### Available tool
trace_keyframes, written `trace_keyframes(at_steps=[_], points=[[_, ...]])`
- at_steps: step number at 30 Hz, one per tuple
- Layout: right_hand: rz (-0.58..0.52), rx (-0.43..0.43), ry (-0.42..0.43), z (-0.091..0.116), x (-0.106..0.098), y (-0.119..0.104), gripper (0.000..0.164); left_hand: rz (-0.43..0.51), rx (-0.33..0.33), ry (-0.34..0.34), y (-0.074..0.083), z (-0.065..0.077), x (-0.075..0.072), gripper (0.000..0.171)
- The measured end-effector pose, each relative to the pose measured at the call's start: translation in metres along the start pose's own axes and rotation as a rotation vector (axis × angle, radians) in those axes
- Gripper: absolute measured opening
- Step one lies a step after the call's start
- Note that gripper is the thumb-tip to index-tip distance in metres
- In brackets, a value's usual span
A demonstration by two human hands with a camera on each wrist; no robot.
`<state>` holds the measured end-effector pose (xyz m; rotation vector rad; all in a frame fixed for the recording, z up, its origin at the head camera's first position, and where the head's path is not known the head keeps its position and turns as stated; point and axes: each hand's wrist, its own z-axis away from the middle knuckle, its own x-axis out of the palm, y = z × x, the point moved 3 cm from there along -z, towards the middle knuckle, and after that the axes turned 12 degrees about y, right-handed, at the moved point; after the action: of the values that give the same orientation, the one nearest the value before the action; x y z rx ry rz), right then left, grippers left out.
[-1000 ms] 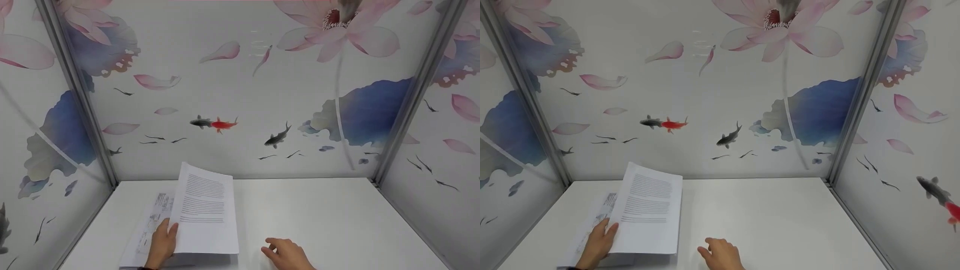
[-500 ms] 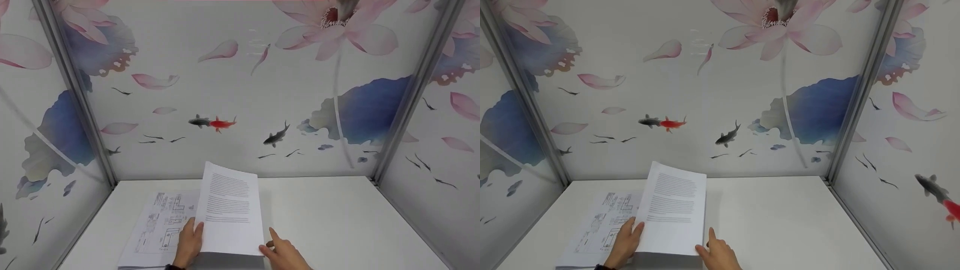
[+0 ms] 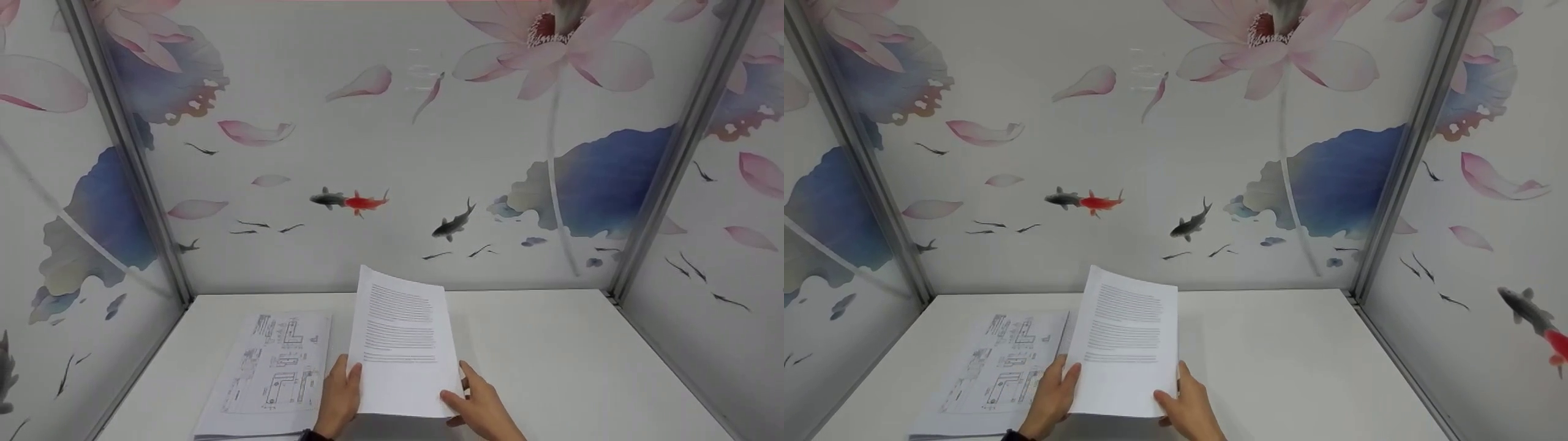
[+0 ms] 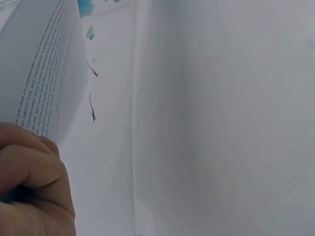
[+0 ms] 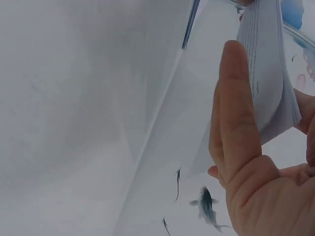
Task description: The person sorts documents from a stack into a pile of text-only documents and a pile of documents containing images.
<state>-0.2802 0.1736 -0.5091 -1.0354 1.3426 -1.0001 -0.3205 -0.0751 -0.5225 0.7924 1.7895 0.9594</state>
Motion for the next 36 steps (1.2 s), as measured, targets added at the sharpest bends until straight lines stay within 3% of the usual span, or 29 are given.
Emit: trace_keyframes(at_steps=[5,12,24,29,36], points=[[0.014,-0.001,0.058,-0.006,-0.008,0.002,0.071,-0.002,0.059,-0.01,0.006,0.005,0.012,0.018],[-0.054,0.073,0.039,-0.008,-0.022,0.005,0.063,0.015,0.131,-0.086,0.014,0.011,0.022,0.019],[0.228,0.032,0.159,-0.013,-0.05,0.01,0.054,0.025,0.247,-0.286,0.028,0.024,0.042,0.036],[0.313,0.072,0.213,-0.016,-0.065,0.016,0.055,0.012,0.252,-0.357,0.036,0.029,0.051,0.037],[0.389,0.121,0.243,-0.019,-0.077,0.022,0.054,-0.02,0.234,-0.393,0.04,0.026,0.065,0.038]])
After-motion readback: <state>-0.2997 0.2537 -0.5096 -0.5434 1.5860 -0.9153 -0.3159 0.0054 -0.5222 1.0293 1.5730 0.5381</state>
